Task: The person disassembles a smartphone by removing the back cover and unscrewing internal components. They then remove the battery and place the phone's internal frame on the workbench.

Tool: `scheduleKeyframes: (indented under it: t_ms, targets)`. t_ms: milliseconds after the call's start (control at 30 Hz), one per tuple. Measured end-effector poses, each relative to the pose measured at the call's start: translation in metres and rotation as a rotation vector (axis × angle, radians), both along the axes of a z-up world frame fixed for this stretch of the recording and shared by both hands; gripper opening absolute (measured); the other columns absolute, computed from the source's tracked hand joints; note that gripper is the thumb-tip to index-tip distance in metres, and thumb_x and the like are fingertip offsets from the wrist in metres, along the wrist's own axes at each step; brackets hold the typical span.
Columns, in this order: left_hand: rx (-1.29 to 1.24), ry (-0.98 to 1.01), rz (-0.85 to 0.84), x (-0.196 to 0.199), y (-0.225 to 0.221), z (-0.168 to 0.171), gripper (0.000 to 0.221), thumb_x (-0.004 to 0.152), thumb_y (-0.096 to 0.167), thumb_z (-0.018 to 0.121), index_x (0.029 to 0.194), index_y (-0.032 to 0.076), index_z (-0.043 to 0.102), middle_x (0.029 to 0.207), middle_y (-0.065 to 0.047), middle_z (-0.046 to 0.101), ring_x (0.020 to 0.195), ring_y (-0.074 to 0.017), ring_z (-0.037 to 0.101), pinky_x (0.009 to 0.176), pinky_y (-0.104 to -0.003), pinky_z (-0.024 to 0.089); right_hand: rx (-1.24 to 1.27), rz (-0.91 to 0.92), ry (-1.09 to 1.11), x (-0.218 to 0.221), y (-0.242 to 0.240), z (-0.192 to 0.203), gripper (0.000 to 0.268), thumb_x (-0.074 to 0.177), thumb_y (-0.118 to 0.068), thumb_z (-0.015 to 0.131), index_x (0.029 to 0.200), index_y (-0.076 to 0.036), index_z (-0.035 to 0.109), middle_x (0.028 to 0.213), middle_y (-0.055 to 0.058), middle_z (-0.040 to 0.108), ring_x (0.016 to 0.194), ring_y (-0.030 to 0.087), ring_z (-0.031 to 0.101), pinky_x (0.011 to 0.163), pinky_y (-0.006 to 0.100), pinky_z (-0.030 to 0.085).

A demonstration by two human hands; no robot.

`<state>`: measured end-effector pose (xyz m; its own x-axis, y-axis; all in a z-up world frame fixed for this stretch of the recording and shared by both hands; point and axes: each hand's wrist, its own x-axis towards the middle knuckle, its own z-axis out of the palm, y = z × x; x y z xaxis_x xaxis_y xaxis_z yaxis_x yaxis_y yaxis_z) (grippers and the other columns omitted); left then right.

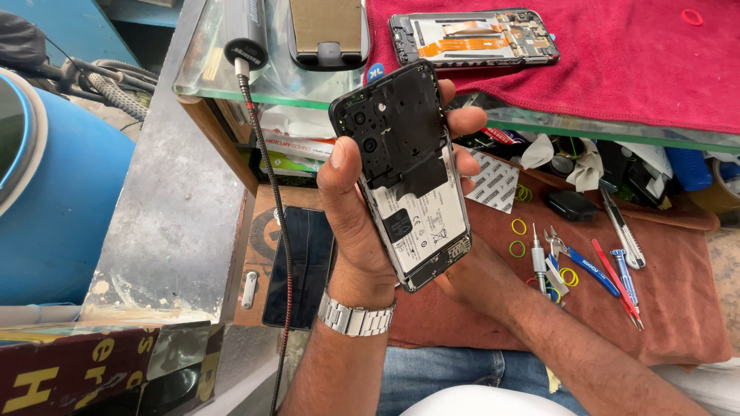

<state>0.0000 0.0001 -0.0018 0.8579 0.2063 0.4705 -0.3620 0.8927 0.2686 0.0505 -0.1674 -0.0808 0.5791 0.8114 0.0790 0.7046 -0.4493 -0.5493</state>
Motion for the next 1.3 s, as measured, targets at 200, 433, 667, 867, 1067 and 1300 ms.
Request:
scheduleKeyframes:
  t_ms: [200,433,667,867,1067,1300]
  targets:
    - [0.001,0.012,-0.006,0.0,0.001,0.0,0.086,0.102,0.058,0.064,0.148,-0.01,0.04,0.13,-0.03,0.058,0.106,-0.0265,0.071,0.09,-0.035,0.061,0.047,0.024,0.174,0.002,0.015,0.02,0.027,0.084,-0.009,0.068,0.109,-0.003,0.063,0.1,0.017,0.071,0.095,0.031,0.07,0.078,0.042,0.057]
    - [0.01,0.013,0.001,0.002,0.002,-0.002,0.086,0.103,0.059,0.064,0.147,-0.011,0.039,0.13,-0.03,0.058,0.106,-0.0264,0.071,0.088,-0.035,0.061,0.03,-0.018,0.207,-0.004,0.029,0.03,0.02,0.086,-0.005,0.064,0.106,-0.003,0.062,0.099,0.015,0.069,0.094,0.027,0.068,0.075,0.041,0.056]
    - [0.032,0.032,0.026,0.0,0.001,-0.001,0.087,0.102,0.059,0.063,0.148,-0.011,0.039,0.13,-0.03,0.058,0.104,-0.0253,0.071,0.09,-0.034,0.061,0.098,0.078,-0.027,-0.009,0.034,0.031,0.026,0.079,-0.008,0.073,0.103,-0.003,0.064,0.097,0.015,0.066,0.094,0.03,0.065,0.076,0.044,0.054]
    - [0.042,0.061,0.076,-0.002,0.004,0.003,0.09,0.104,0.064,0.063,0.148,-0.011,0.04,0.134,-0.033,0.061,0.103,-0.0253,0.071,0.088,-0.035,0.061,0.192,-0.005,0.118,-0.003,0.03,0.027,0.041,0.08,-0.009,0.073,0.117,-0.002,0.059,0.105,0.014,0.067,0.1,0.029,0.067,0.082,0.04,0.056]
    - [0.052,0.057,0.097,-0.001,0.006,0.003,0.089,0.105,0.064,0.064,0.148,-0.01,0.04,0.13,-0.031,0.059,0.102,-0.0249,0.071,0.087,-0.035,0.062,-0.045,-0.022,0.1,0.018,0.014,0.04,0.067,0.066,-0.024,0.086,0.127,-0.01,0.061,0.127,0.013,0.062,0.12,0.029,0.058,0.1,0.042,0.049]
    - [0.032,0.078,0.08,-0.001,0.006,0.005,0.088,0.104,0.063,0.064,0.148,-0.01,0.04,0.132,-0.033,0.061,0.103,-0.0258,0.071,0.085,-0.035,0.062,-0.422,0.095,-0.074,0.04,0.01,0.045,0.101,0.056,-0.032,0.093,0.144,-0.01,0.046,0.146,0.013,0.047,0.139,0.034,0.034,0.11,0.053,0.028]
